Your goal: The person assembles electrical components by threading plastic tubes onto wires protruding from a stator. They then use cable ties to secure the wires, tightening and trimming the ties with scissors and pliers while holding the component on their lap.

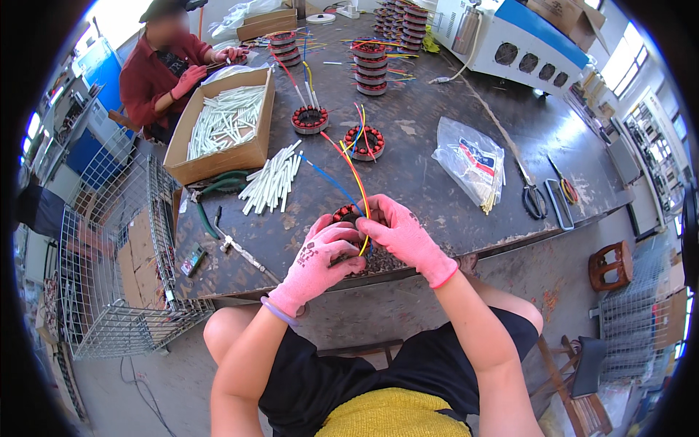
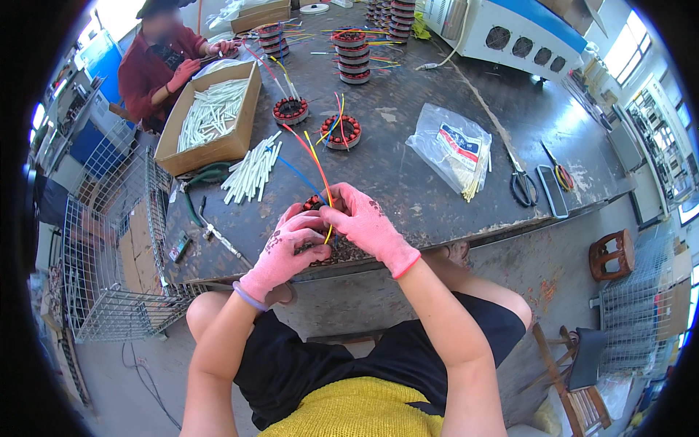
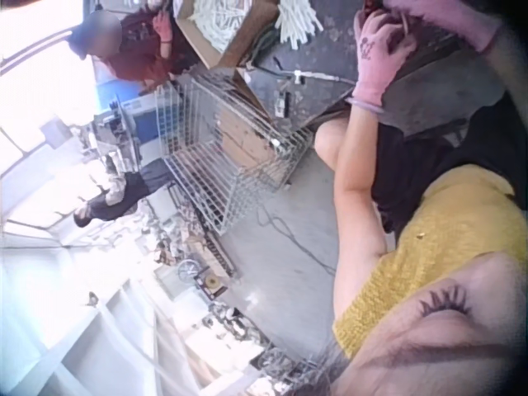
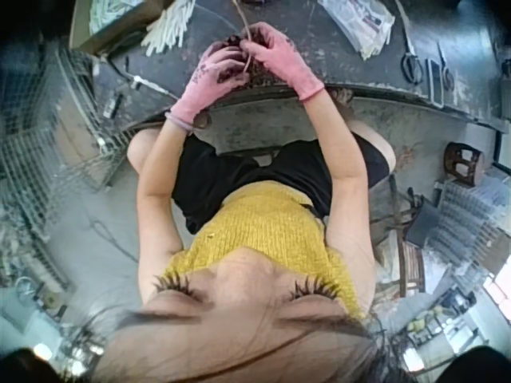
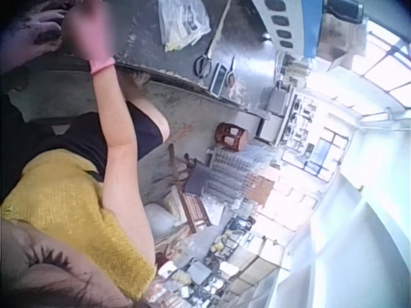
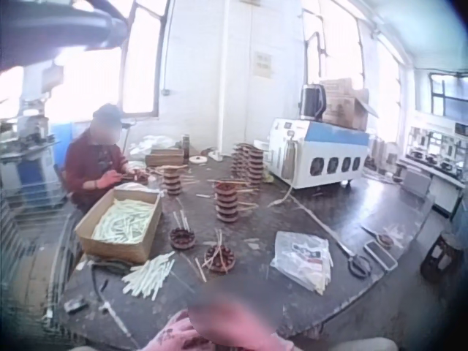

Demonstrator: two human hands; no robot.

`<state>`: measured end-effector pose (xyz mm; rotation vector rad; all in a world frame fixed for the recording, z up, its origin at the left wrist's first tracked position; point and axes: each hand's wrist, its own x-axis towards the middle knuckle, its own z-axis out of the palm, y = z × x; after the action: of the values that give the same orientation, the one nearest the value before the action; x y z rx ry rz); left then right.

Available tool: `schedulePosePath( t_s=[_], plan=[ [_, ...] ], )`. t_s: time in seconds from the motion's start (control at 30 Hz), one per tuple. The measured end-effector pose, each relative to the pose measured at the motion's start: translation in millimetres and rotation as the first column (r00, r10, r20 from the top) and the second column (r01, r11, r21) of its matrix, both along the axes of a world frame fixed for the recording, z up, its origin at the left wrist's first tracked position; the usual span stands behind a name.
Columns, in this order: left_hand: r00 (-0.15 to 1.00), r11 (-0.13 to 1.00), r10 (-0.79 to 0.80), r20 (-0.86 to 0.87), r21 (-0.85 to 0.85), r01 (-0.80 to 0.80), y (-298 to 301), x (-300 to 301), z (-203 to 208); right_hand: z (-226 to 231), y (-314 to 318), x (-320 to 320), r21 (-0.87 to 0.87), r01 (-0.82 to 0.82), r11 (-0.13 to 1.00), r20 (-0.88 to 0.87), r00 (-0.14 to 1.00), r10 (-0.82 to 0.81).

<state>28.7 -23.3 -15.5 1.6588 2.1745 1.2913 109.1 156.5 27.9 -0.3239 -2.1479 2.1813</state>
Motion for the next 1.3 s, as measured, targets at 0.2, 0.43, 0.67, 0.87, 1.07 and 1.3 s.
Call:
schedulePosePath(
  t_s=[0.2, 0.43, 0.67, 0.87, 1.07, 1.3],
  plan=[
    [0.998, 1.0, 0.024, 0.053, 0.018, -0.025, 2, -1, -10, 2, 25, 3, 0.004, -0.292, 0.956, 0.115, 0.95, 0.29],
    [0.982, 0.999, 0.049, 0.183, -0.018, -0.046, 6, -4, -4, 7, 15, -5, 0.127, -0.114, 0.985, 0.102, 0.99, 0.101],
    [0.965, 0.988, 0.152, 0.216, -0.047, -0.145, 12, -5, -11, 13, 12, -5, 0.139, -0.057, 0.989, 0.043, 0.998, 0.052],
    [0.975, 0.978, 0.202, 0.091, 0.041, -0.206, 19, -7, -14, 5, 11, -3, 0.017, -0.106, 0.994, -0.011, 0.994, 0.106],
    [0.974, 0.977, 0.213, 0.082, -0.02, -0.212, 20, -9, -19, 7, 12, -1, 0.027, -0.092, 0.995, 0.016, 0.996, 0.092],
    [0.974, 0.993, 0.108, 0.197, 0.031, -0.116, 15, -6, -12, 11, 18, 7, -0.005, -0.177, 0.984, -0.01, 0.984, 0.177]
  ],
)
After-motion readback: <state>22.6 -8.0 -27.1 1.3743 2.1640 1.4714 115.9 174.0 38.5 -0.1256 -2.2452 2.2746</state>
